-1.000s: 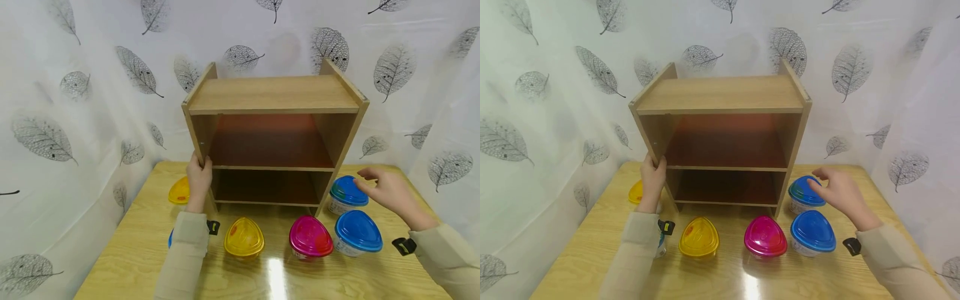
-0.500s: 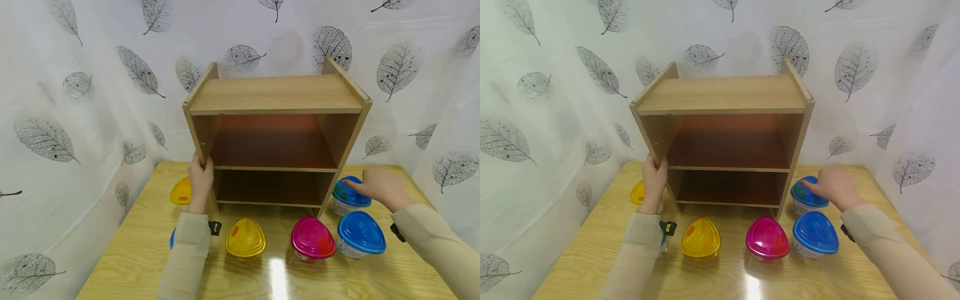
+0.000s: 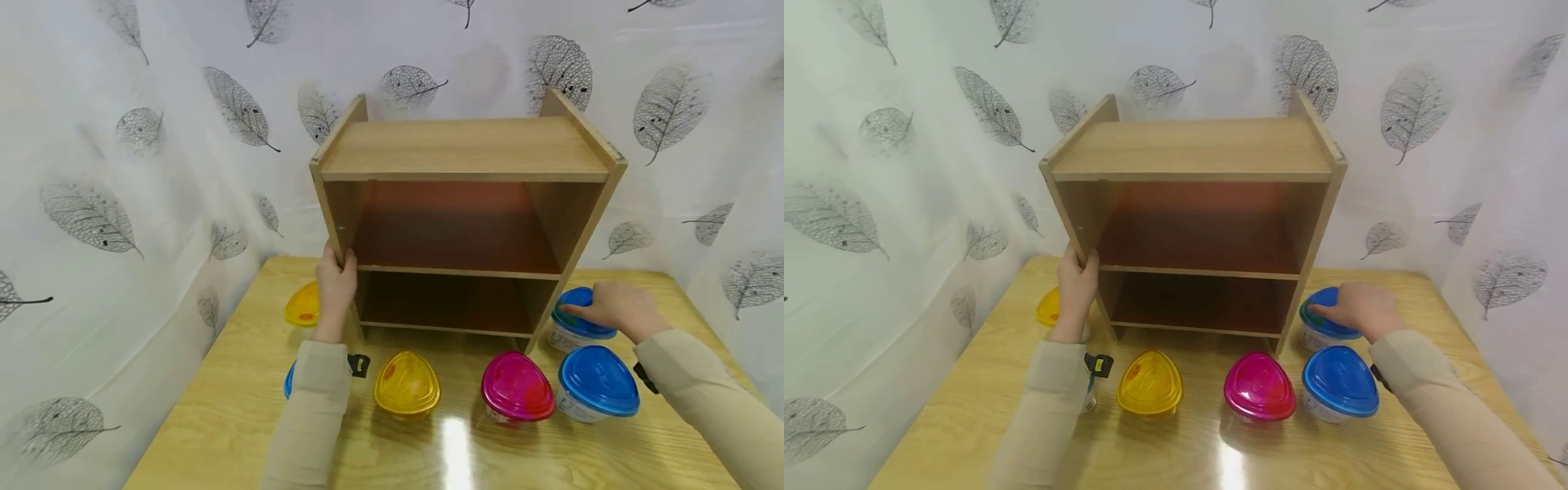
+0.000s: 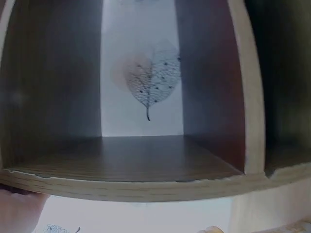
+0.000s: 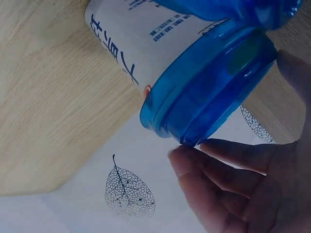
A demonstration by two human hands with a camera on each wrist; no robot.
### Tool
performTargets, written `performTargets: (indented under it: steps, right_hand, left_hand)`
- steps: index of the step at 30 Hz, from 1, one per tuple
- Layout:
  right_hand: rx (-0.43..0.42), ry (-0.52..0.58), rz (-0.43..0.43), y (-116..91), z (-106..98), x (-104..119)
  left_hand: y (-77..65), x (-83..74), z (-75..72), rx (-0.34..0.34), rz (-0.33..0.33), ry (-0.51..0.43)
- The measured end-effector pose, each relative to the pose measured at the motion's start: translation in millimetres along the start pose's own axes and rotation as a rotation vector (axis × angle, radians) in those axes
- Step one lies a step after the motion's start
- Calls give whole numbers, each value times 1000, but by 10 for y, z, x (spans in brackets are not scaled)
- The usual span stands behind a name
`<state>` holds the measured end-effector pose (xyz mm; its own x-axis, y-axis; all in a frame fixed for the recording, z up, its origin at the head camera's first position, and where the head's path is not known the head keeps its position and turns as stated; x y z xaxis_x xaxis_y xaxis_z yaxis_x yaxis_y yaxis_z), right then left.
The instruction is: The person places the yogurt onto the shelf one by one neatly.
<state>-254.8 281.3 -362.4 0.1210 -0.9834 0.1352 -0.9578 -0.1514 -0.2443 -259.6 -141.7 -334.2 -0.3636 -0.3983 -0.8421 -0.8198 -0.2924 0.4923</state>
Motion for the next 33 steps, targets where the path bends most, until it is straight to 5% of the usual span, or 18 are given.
performTargets:
  steps: [5, 10, 15, 25, 33]
  right_hand:
    - [-3, 33, -29, 13, -15, -30]
    - [-12, 41, -58, 42, -36, -64]
    - [-39, 26, -104, 72, -62, -112]
    - [-94, 33, -172, 78, -6, -168]
    - [-131, 11, -134, -6, 63, -122]
  left_hand:
    - [15, -35, 15, 58, -18, 8]
    - [-50, -91, -16, 57, 35, 52]
    - [-161, -105, -21, 76, 6, -7]
    - [-433, 91, -13, 72, -21, -72]
    - [-577, 163, -83, 96, -31, -59]
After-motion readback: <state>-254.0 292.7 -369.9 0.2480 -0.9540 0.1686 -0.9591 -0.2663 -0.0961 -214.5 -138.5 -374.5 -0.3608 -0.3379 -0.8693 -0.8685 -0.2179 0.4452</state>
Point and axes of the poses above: each hand's wrist, its own y-axis towards the middle knuckle, its own z-axis out of the palm, x = y × z, the point moved 2 cm from there along y, towards the middle knuckle, and after that the axes turned 3 degrees about -z, right-handed, at the moved point
